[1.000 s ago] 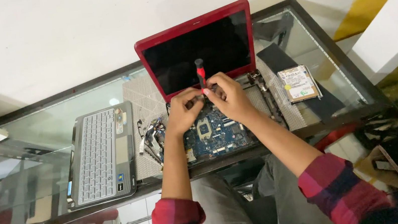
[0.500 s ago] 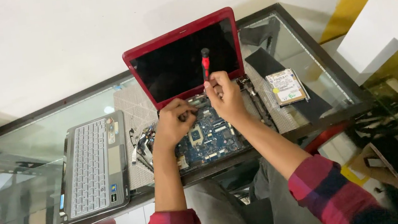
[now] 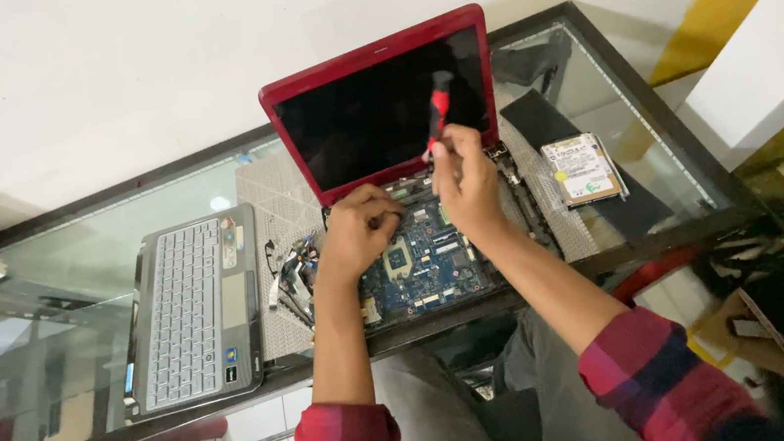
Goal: Disassembling a laptop by removing screws with a screwdriver and manipulating internal components for repair.
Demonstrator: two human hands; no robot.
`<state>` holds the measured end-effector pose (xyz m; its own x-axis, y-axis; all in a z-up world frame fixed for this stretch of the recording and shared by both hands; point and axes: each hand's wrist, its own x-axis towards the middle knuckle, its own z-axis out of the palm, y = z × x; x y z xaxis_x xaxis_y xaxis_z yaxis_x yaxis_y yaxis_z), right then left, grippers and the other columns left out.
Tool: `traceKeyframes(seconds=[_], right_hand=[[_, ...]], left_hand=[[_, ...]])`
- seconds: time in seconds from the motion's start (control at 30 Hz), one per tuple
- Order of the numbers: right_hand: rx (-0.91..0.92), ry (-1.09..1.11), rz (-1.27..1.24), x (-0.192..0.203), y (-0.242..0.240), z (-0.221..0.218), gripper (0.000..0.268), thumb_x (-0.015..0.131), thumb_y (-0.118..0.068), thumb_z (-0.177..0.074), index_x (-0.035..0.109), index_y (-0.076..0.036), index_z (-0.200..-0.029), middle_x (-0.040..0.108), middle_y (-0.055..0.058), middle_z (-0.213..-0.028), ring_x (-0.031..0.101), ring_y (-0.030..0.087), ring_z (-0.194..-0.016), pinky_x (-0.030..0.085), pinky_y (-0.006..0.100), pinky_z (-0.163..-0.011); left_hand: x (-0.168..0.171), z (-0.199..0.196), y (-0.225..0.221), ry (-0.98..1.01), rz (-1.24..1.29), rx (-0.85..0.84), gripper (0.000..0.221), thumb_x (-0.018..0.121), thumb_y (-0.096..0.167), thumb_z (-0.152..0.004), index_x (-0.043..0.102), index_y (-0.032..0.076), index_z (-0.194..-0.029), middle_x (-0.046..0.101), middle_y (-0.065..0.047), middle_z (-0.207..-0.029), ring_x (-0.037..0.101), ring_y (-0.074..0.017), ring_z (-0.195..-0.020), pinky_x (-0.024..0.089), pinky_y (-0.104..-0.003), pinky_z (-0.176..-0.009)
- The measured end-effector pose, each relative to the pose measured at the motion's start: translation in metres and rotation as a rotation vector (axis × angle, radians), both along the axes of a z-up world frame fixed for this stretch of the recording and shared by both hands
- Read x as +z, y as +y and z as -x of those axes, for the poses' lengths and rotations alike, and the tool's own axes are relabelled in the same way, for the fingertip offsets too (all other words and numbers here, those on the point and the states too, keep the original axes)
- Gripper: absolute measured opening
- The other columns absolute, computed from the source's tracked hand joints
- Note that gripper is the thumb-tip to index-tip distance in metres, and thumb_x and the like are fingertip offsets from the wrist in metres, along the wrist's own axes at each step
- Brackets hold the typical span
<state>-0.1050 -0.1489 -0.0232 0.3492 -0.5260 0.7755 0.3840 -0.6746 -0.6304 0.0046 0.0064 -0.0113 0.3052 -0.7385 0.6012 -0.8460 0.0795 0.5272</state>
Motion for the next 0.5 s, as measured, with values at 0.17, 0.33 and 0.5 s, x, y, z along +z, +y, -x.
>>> traceKeyframes(seconds=[0.17,0.33,0.5], right_hand=[[-0.091,-0.161,-0.093,0.010,-0.008,0.005,0.017,0.036,-0.013,-0.113,0.039,-0.003,-0.125,0.069,0.014,-0.098,0.064,0.014,-0.055,0.048,0.023,-0.047],[-0.069,-0.204,-0.241,0.028,-0.012,0.017,0.026,0.034,-0.014,-0.114,0.029,-0.003,-0.138,0.066,0.015,-0.102,0.063,0.012,-0.062,0.048,0.021,-0.051],[0.113,-0.159,-0.266,0.035,-0.029,0.037,0.023,0.032,-0.015,-0.115,0.028,-0.009,-0.137,0.064,0.016,-0.109,0.064,0.015,-0.075,0.054,0.023,-0.062]], left_hand=[[-0.001,0.000,0.000,0.019,-0.013,0.005,0.015,0.069,0.003,-0.080,0.080,0.012,-0.082,0.072,-0.005,-0.083,0.069,-0.0281,-0.071,0.059,-0.036,-0.064],[0.005,0.002,-0.001,-0.019,-0.034,0.030,0.015,0.068,0.002,-0.081,0.079,0.013,-0.081,0.070,-0.005,-0.084,0.069,-0.0275,-0.074,0.059,-0.035,-0.069],[0.006,0.002,0.001,-0.010,-0.077,0.049,0.012,0.068,0.004,-0.082,0.076,0.014,-0.081,0.069,-0.005,-0.087,0.069,-0.0294,-0.081,0.058,-0.039,-0.074]])
